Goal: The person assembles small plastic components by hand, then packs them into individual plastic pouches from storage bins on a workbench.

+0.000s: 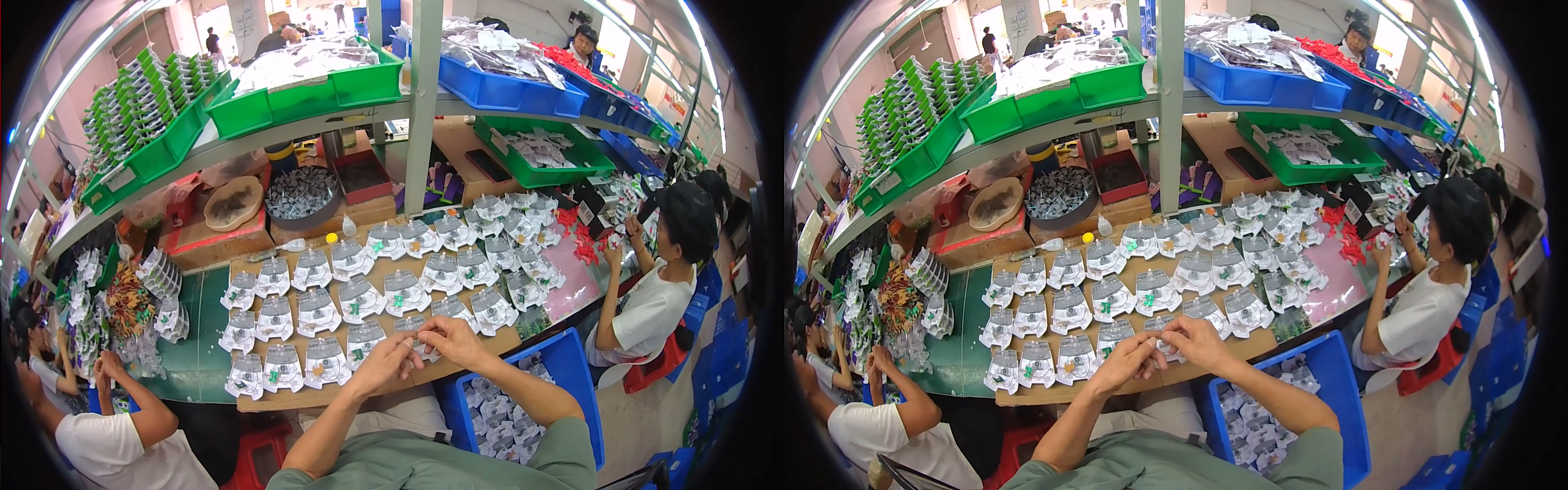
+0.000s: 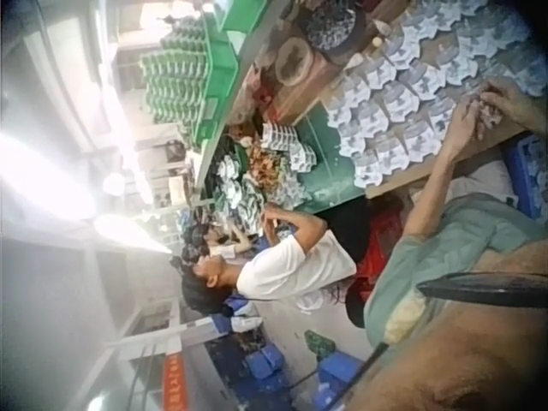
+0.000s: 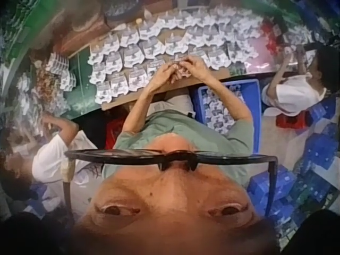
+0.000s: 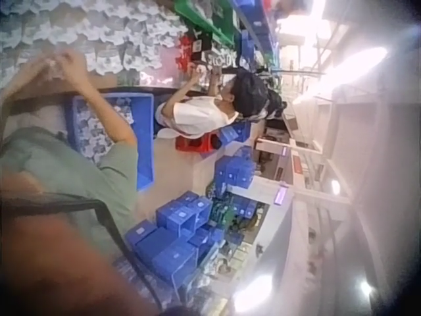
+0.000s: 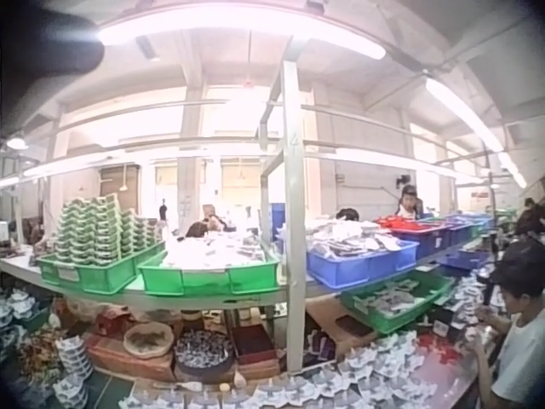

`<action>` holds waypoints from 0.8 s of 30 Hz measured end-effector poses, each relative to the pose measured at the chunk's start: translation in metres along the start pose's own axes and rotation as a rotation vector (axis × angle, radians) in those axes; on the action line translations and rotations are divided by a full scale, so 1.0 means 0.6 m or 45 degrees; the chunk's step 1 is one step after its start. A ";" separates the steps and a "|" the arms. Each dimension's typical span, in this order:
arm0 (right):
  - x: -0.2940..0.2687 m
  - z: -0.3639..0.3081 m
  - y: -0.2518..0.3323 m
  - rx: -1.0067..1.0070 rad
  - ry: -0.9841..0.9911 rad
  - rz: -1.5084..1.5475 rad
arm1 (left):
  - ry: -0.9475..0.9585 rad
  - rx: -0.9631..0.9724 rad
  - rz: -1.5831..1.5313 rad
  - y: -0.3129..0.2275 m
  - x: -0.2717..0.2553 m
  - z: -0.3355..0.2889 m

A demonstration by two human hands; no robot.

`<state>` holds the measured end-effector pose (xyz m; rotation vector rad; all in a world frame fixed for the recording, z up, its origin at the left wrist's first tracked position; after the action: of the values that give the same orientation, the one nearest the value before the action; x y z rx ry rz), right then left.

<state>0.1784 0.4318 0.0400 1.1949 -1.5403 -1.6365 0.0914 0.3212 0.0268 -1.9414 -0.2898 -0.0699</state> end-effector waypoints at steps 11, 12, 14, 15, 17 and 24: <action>0.000 -0.006 0.058 -0.450 -0.131 -0.333 | -0.125 0.029 -0.135 0.005 -0.009 0.010; -0.001 -0.009 0.056 -0.441 -0.135 -0.327 | -0.121 0.018 -0.135 0.006 -0.007 0.009; -0.004 -0.013 0.062 -0.506 -0.115 -0.379 | -0.109 0.009 -0.205 0.006 -0.004 0.012; -0.007 -0.014 0.061 -0.503 -0.116 -0.378 | -0.107 0.006 -0.205 0.008 -0.003 0.013; -0.008 -0.018 0.056 -0.474 -0.053 -0.360 | -0.099 -0.041 -0.273 0.021 -0.002 0.015; -0.037 -0.048 0.024 -0.153 -0.069 0.120 | 0.024 -0.149 -0.485 0.051 0.016 0.003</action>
<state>0.2112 0.4363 0.0605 1.0075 -1.4849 -1.6860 0.1079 0.3139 0.0001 -1.9763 -0.6526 -0.3616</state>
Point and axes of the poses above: each hand's wrist, its own z-axis towards the middle knuckle, its own x-axis out of the palm, y = z × x, the point moved 7 cm from there along z, towards the middle knuckle, and after that the axes turned 8 degrees about -x, right-handed, at the moved point
